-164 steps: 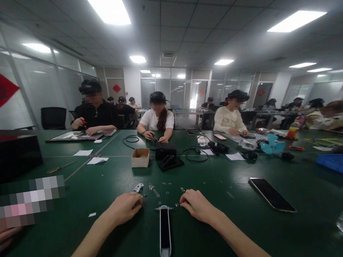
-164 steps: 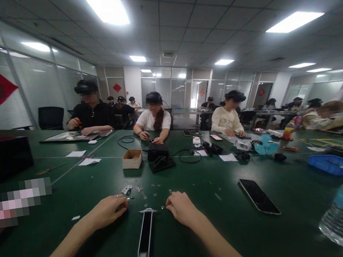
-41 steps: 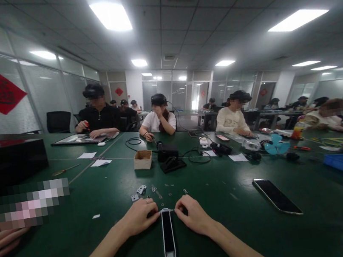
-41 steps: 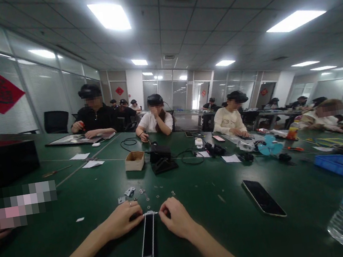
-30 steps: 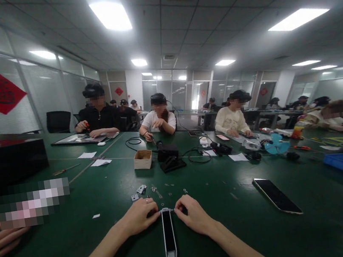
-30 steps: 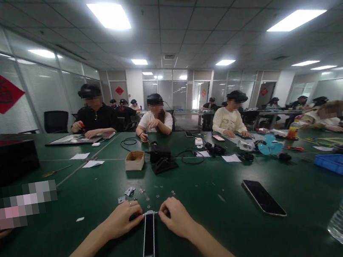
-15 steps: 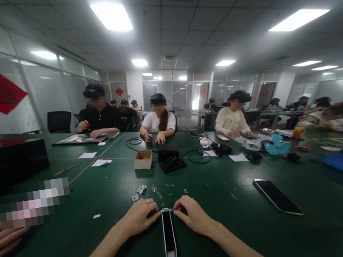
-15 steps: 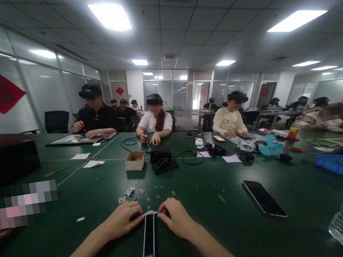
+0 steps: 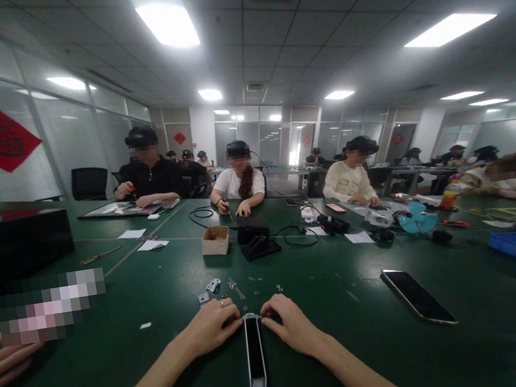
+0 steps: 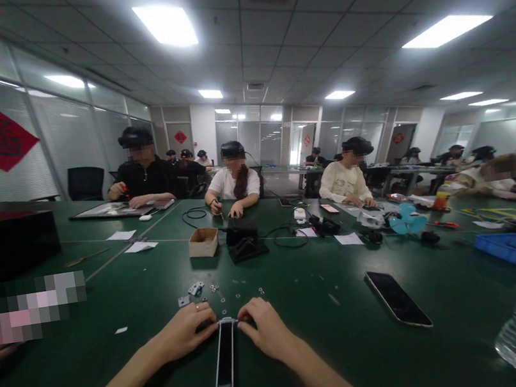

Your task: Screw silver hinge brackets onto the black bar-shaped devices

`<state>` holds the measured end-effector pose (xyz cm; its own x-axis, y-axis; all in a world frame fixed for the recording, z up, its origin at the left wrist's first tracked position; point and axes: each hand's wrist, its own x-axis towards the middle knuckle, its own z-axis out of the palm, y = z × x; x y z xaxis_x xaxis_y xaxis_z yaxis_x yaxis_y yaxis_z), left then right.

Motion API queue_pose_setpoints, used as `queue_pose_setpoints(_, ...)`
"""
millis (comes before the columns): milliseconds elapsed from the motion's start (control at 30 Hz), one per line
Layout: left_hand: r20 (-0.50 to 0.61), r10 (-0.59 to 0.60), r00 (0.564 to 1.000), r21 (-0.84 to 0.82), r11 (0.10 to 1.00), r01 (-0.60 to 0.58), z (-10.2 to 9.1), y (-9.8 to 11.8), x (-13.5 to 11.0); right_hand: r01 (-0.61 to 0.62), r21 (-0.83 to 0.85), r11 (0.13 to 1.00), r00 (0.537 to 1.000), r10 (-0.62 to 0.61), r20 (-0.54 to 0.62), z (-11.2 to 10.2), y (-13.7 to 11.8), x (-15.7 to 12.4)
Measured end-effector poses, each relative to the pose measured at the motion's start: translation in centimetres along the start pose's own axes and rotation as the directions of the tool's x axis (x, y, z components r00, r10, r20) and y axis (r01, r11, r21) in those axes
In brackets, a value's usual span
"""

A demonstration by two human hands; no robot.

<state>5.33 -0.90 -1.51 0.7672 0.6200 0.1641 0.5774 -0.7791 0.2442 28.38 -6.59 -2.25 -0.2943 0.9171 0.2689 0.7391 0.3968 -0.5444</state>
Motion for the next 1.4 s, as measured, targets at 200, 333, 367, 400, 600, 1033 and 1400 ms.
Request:
queue_pose_setpoints(200, -0.007, 0.000, 1.000, -0.011, 1.000, 0.000, 0.01, 0.18, -0.10, 0.009, 0.003, 1.000, 1.000, -0.009, -0.001, 0.16, 0.02, -0.04)
queue_pose_setpoints(333, -0.011, -0.004, 1.000, -0.018, 1.000, 0.004, 0.05, 0.52, -0.04, -0.001, -0.007, 1.000, 1.000, 0.001, -0.006, 0.58, 0.27, -0.03)
queue_pose_setpoints(367, -0.018, 0.007, 1.000, -0.016, 1.000, -0.007, 0.10, 0.57, 0.00, 0.001, -0.010, 1.000, 1.000, -0.001, -0.008, 0.68, 0.34, -0.02)
queue_pose_setpoints(400, -0.023, 0.012, 1.000, -0.013, 1.000, -0.012, 0.15, 0.62, 0.03, 0.004, -0.012, 1.000, 1.000, -0.004, -0.010, 0.76, 0.38, -0.01)
queue_pose_setpoints(600, -0.033, 0.005, 0.999, -0.005, 1.000, -0.005, 0.18, 0.75, 0.09, -0.008, -0.013, 1.000, 1.000, 0.007, -0.015, 0.70, 0.09, 0.00)
queue_pose_setpoints(1033, -0.030, 0.000, 1.000, 0.000, 1.000, 0.000, 0.15, 0.75, 0.09, 0.013, -0.014, 1.000, 1.000, -0.013, -0.002, 0.71, 0.18, 0.00)
queue_pose_setpoints(1400, -0.025, 0.029, 0.999, -0.007, 1.000, -0.029, -0.17, 0.88, -0.01, -0.013, -0.191, 0.982, 0.999, 0.005, -0.042, 0.28, 0.26, -0.19)
